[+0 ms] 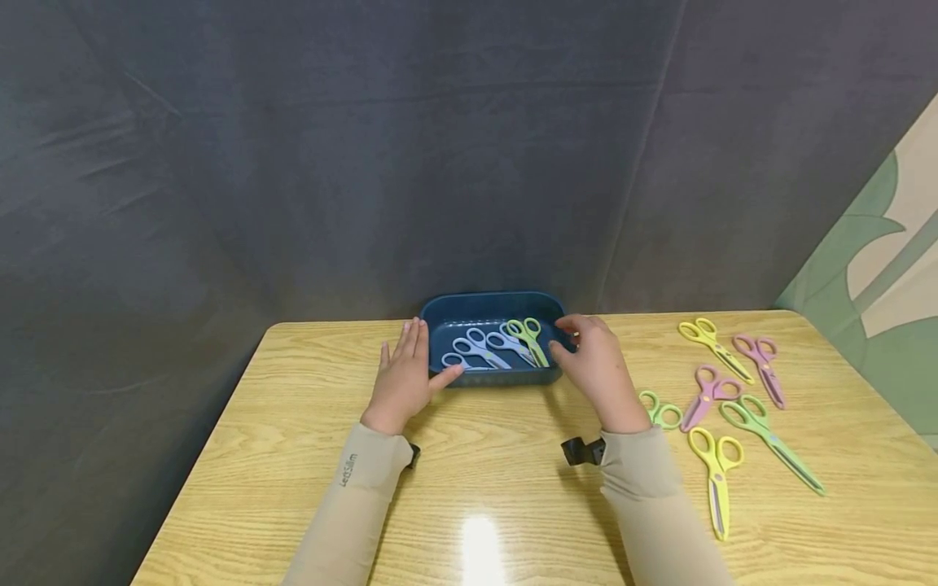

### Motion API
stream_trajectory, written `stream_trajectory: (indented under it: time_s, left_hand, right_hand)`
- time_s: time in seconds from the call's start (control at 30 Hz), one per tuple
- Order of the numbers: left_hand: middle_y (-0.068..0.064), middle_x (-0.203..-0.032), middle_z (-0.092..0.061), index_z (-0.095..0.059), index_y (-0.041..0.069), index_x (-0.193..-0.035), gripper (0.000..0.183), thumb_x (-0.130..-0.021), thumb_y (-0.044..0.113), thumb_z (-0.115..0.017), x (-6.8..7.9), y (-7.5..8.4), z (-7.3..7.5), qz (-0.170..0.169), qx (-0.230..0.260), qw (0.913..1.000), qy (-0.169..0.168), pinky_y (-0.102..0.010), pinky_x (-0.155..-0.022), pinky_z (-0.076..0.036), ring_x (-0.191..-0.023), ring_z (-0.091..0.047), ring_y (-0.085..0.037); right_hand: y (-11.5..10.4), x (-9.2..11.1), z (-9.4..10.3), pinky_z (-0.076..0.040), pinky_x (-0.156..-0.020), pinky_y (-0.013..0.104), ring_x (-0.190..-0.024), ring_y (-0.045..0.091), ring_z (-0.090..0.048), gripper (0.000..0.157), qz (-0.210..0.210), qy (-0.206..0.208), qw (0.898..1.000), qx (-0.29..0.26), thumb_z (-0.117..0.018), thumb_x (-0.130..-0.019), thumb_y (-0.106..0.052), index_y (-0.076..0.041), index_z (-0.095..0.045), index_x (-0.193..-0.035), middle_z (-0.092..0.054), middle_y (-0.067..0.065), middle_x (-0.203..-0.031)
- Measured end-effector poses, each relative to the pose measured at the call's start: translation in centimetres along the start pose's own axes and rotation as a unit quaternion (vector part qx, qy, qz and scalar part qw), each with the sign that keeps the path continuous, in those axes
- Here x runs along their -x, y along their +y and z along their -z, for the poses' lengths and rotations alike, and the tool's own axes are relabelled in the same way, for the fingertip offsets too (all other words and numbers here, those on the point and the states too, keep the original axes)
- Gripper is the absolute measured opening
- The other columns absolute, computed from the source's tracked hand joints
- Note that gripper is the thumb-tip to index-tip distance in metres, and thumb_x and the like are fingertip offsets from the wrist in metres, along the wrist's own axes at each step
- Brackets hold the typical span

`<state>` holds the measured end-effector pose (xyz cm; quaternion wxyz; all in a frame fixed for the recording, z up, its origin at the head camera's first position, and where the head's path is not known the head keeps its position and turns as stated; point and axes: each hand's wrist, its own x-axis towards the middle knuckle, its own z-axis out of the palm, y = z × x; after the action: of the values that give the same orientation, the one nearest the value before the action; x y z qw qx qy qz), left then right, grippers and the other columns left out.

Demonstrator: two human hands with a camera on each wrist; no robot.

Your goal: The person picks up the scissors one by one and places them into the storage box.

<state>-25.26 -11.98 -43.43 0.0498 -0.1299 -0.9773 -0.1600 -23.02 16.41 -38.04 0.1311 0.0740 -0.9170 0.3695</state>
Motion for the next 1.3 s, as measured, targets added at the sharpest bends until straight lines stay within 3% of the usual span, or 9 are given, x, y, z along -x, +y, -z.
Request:
stream_trajectory:
  time_s: [0.3, 0.67, 1.3]
  left_hand:
    - [-0.019, -0.168, -0.011, -0.012, -0.002, -0.16, 0.102, -0.097, 0.069, -0.047, 0.0, -0.1, -0.2, -0.006, 0.0, 1.0, 0.006, -0.062, -0.121, -0.011, -0.156, -0.008, -0.033]
    - [-0.019, -0.168, -0.01, -0.012, -0.002, -0.161, 0.103, -0.097, 0.069, -0.048, 0.0, 0.0, -0.2, -0.001, -0.001, 1.0, 0.003, -0.062, -0.121, -0.011, -0.156, -0.008, -0.032]
    - [-0.02, -0.168, -0.011, -0.012, -0.002, -0.161, 0.103, -0.097, 0.068, -0.049, -0.2, 0.0, -0.2, 0.0, 0.007, 1.0, 0.003, -0.062, -0.12, -0.011, -0.156, -0.006, -0.032]
  right_hand:
    - [0.7, 0.0, 2.1, -0.051, -0.091, 0.057, -0.105, 0.05, -0.062, 0.037, -0.02, -0.013, 1.0, 0.016, -0.069, -0.093, -0.007, 0.012, -0.063, -0.124, -0.061, 0.034, -0.119]
    - [2.0, 0.1, 4.4, -0.047, -0.095, 0.06, -0.113, 0.05, -0.058, 0.043, -0.066, -0.091, 0.992, 0.058, -0.068, -0.094, -0.018, 0.012, -0.061, -0.125, -0.059, 0.035, -0.127]
    - [5.0, 0.4, 6.7, -0.048, -0.091, 0.059, -0.111, 0.053, -0.057, 0.049, -0.111, -0.168, 0.976, 0.078, -0.07, -0.092, -0.018, 0.015, -0.057, -0.126, -0.06, 0.037, -0.12]
